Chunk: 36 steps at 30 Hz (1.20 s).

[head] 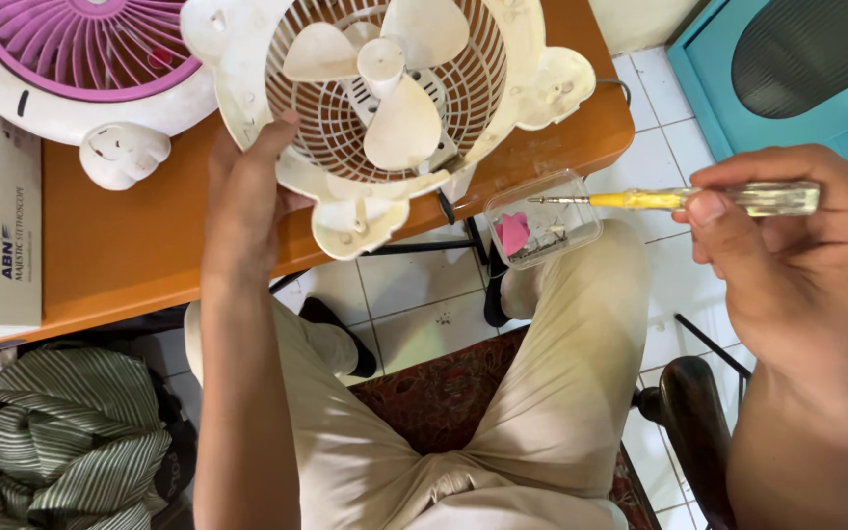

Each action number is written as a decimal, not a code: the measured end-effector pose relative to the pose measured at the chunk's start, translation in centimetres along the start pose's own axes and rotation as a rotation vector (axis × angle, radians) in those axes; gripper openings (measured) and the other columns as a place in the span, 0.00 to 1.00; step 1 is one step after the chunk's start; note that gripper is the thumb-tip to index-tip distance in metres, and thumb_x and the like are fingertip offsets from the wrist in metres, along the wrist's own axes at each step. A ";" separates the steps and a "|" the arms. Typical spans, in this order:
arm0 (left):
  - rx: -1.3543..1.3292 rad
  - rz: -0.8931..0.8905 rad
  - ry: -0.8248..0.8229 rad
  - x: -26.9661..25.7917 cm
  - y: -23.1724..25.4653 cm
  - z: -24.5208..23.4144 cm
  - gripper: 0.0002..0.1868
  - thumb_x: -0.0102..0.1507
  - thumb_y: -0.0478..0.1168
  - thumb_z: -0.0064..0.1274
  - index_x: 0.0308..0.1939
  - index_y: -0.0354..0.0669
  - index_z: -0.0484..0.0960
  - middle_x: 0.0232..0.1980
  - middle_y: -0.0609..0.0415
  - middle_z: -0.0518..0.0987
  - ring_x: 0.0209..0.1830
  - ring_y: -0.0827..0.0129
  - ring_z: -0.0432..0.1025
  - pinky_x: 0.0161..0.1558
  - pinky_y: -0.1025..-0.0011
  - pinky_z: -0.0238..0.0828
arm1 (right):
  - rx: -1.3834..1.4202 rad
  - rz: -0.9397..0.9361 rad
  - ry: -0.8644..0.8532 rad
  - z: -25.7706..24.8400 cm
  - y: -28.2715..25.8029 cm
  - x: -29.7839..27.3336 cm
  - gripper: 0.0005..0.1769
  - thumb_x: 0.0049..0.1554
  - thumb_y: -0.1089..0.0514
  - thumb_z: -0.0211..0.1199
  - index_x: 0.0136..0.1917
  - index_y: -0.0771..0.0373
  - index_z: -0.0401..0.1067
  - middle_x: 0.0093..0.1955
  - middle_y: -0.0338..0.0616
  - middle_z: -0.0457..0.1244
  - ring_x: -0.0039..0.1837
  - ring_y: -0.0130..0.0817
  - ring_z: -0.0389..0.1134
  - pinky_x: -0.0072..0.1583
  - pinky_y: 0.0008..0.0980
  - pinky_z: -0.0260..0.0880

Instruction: The person uses a screwdriver to loosen and tighten screws on the internal components of a disassembled electric fan. They rotate the fan housing to access different areas and repeatedly adjust the central motor and blade assembly.

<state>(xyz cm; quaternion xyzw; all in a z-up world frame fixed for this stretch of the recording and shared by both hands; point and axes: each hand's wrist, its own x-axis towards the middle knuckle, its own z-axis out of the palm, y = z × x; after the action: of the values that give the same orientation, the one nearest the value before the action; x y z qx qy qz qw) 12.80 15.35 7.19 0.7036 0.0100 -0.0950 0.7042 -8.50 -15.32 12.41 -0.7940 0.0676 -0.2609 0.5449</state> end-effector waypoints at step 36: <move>-0.496 0.287 0.225 -14.0 -6.4 6.7 0.25 0.68 0.36 0.54 0.63 0.37 0.58 0.58 0.48 0.66 0.56 0.68 0.66 0.60 0.68 0.66 | 0.132 -0.146 -0.088 13.3 -5.3 2.7 0.10 0.69 0.60 0.67 0.54 0.70 0.72 0.45 0.42 0.69 0.41 0.20 0.68 0.42 0.19 0.68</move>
<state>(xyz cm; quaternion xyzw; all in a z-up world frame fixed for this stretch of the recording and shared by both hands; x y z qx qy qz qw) -2.75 10.47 2.97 0.5104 0.0114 0.0893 0.8552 -0.68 -3.25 14.53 -0.7699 -0.0317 -0.2686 0.5780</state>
